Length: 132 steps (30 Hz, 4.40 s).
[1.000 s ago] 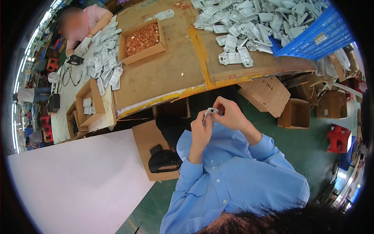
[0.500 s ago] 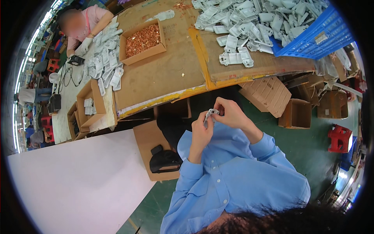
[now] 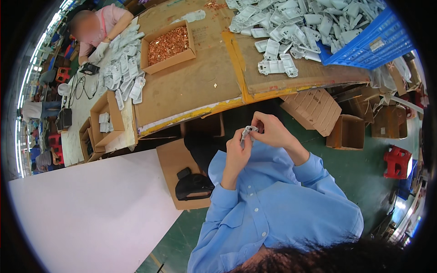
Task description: Manually assembling electronic components by inserting small metal pins into plastic housings at a factory workbench.
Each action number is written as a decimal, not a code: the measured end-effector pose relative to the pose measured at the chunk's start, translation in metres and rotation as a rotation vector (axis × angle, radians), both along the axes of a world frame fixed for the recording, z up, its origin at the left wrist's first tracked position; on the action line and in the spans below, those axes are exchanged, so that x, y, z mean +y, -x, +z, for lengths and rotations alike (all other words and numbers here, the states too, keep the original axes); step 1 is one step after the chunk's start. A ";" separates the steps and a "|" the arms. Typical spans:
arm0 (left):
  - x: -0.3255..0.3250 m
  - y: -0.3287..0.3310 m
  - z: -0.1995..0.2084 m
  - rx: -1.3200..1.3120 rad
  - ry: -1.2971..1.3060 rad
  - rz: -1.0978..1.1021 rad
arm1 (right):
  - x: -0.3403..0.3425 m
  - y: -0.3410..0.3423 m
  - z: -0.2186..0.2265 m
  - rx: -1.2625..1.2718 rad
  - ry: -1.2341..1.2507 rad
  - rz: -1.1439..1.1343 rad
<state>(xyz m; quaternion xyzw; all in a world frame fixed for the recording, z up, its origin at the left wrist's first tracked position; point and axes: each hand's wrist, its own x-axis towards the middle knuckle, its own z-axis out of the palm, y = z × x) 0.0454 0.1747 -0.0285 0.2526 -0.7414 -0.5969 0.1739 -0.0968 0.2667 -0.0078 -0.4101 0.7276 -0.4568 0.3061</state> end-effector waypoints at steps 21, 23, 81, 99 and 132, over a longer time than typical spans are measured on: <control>0.000 -0.001 -0.006 0.002 0.015 0.019 | -0.006 -0.003 -0.004 0.056 0.014 -0.018; 0.000 -0.001 -0.004 -0.006 0.016 0.029 | -0.006 -0.005 -0.003 0.067 0.015 -0.033; -0.181 0.052 -0.051 0.293 -0.087 0.142 | -0.152 0.038 -0.016 -0.434 0.561 -0.366; -0.194 0.053 -0.051 0.451 -0.319 0.400 | -0.166 0.046 -0.036 0.603 0.205 -0.018; -0.198 0.052 -0.053 0.457 -0.306 0.370 | -0.154 0.063 -0.041 0.601 0.109 0.082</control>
